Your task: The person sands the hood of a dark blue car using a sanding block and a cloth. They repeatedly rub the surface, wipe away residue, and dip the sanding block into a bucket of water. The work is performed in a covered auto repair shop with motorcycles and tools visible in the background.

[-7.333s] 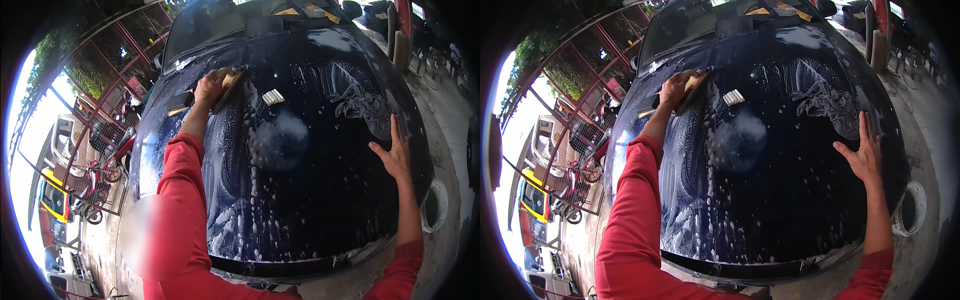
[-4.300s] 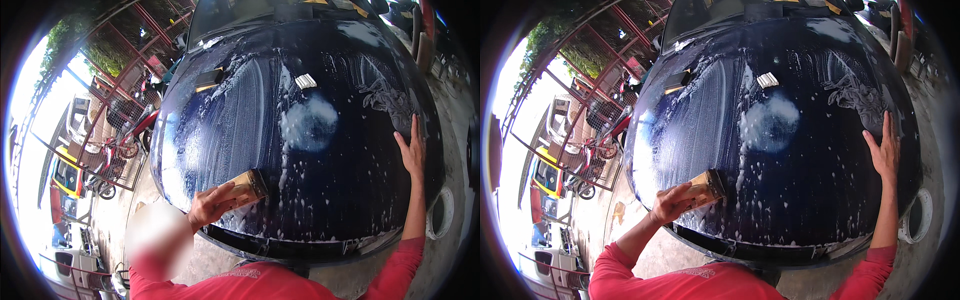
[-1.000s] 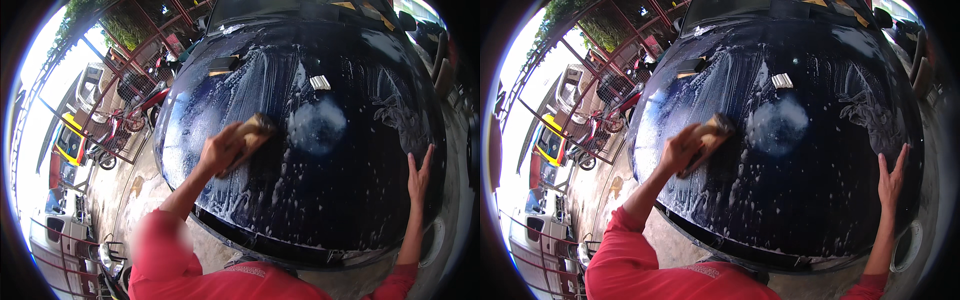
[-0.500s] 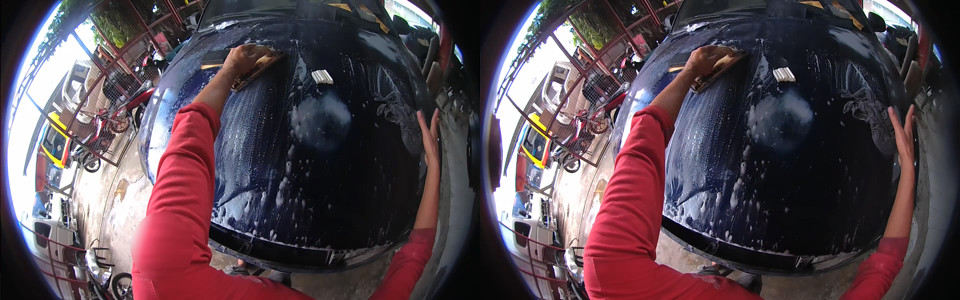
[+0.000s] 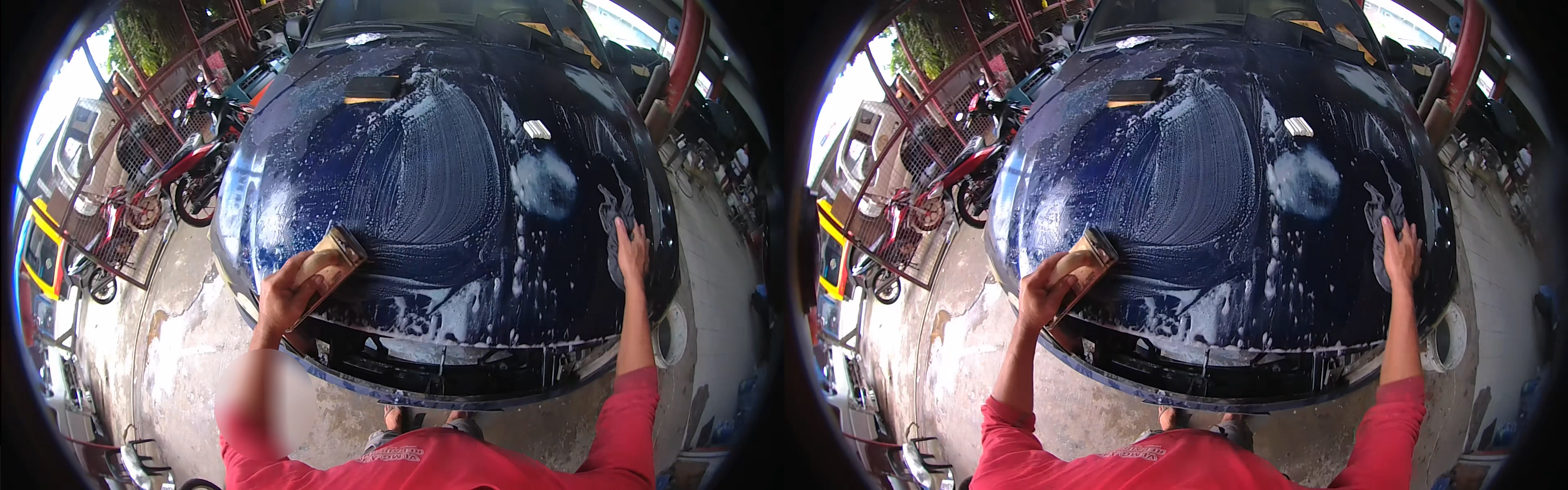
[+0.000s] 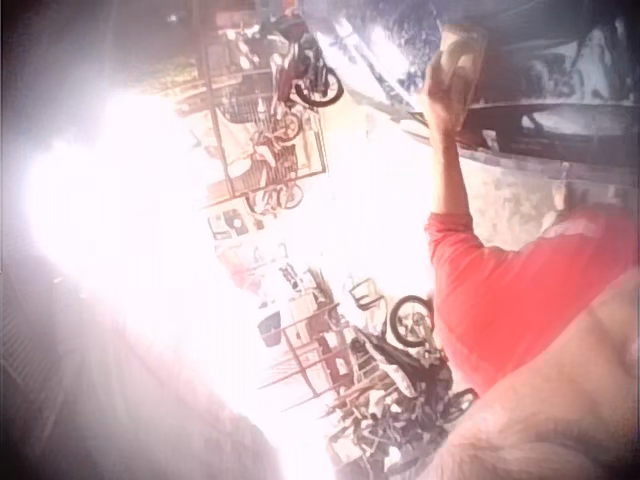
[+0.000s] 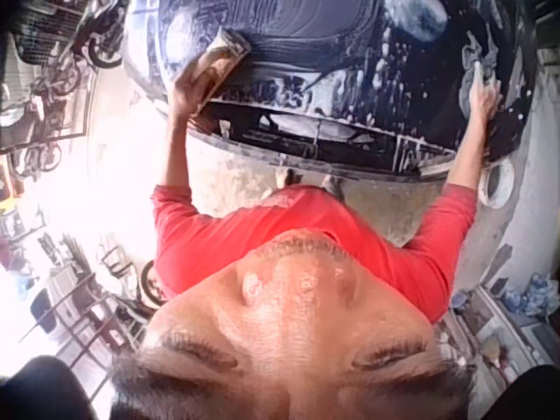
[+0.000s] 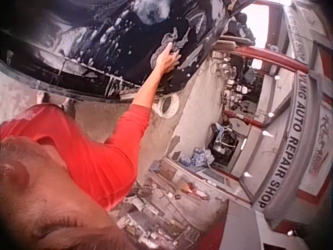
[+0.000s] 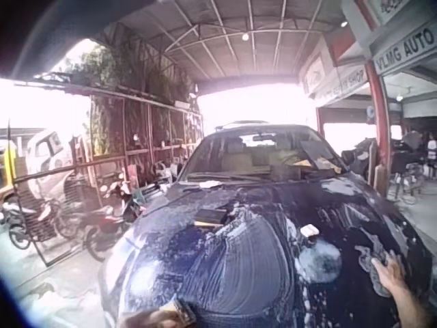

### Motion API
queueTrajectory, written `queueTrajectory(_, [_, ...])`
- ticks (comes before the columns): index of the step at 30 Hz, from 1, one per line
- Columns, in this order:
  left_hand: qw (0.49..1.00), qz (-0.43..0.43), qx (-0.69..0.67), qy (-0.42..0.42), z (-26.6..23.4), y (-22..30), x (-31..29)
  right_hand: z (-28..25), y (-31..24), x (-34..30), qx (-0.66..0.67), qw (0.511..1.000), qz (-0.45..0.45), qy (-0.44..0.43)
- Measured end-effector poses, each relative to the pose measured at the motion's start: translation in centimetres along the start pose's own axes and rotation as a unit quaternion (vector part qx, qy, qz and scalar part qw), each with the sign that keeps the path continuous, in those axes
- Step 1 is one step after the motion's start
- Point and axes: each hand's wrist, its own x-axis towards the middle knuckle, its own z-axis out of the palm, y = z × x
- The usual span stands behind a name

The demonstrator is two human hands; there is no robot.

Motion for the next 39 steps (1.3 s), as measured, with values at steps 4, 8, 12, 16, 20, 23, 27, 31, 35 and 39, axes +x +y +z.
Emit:
queueTrajectory(4, [0.991,0.075,0.037,0.102,0.7,-3.0,-0.7,2.0,-15.4,-4.2,0.003,0.994,-0.102,0.024])
queueTrajectory(8, [0.988,0.085,0.026,0.129,1.3,-3.5,-0.8,5.5,-36.9,-12.3,0.062,0.953,-0.294,-0.044])
queueTrajectory(12, [0.99,0.085,0.007,0.11,0.6,-3.0,-1.1,7.8,-53.4,-23.1,0.056,0.902,-0.412,-0.119])
queueTrajectory(16, [0.992,0.076,-0.015,0.1,0.5,-3.0,-1.5,8.8,-56.8,-26.6,0.052,0.857,-0.49,-0.152])
queueTrajectory(20, [0.994,0.061,0.009,0.086,0.6,-3.4,-1.6,8.9,-53.6,-21.7,0.1,0.857,-0.483,-0.151])
queueTrajectory(23, [0.993,0.064,0.015,0.093,0.6,-3.4,-1.6,8.1,-47.5,-16.7,0.126,0.85,-0.496,-0.123])
queueTrajectory(27, [0.994,0.062,0.013,0.092,0.7,-3.2,-1.5,6.1,-32.9,-12.3,0.138,0.817,-0.552,-0.094])
queueTrajectory(31, [0.994,0.058,0.024,0.092,0.7,-3.1,-1.4,2.0,-19.6,-6.1,0.128,0.871,-0.472,-0.046])
queueTrajectory(35, [0.994,0.048,0.027,0.091,0.6,-3.2,-1.4,1.0,-16.6,0.9,0.084,0.935,-0.344,-0.031])
queueTrajectory(39, [0.994,0.048,0.025,0.093,0.8,-3.0,-1.2,4.3,-24.0,4.6,0.03,0.955,-0.293,-0.042])
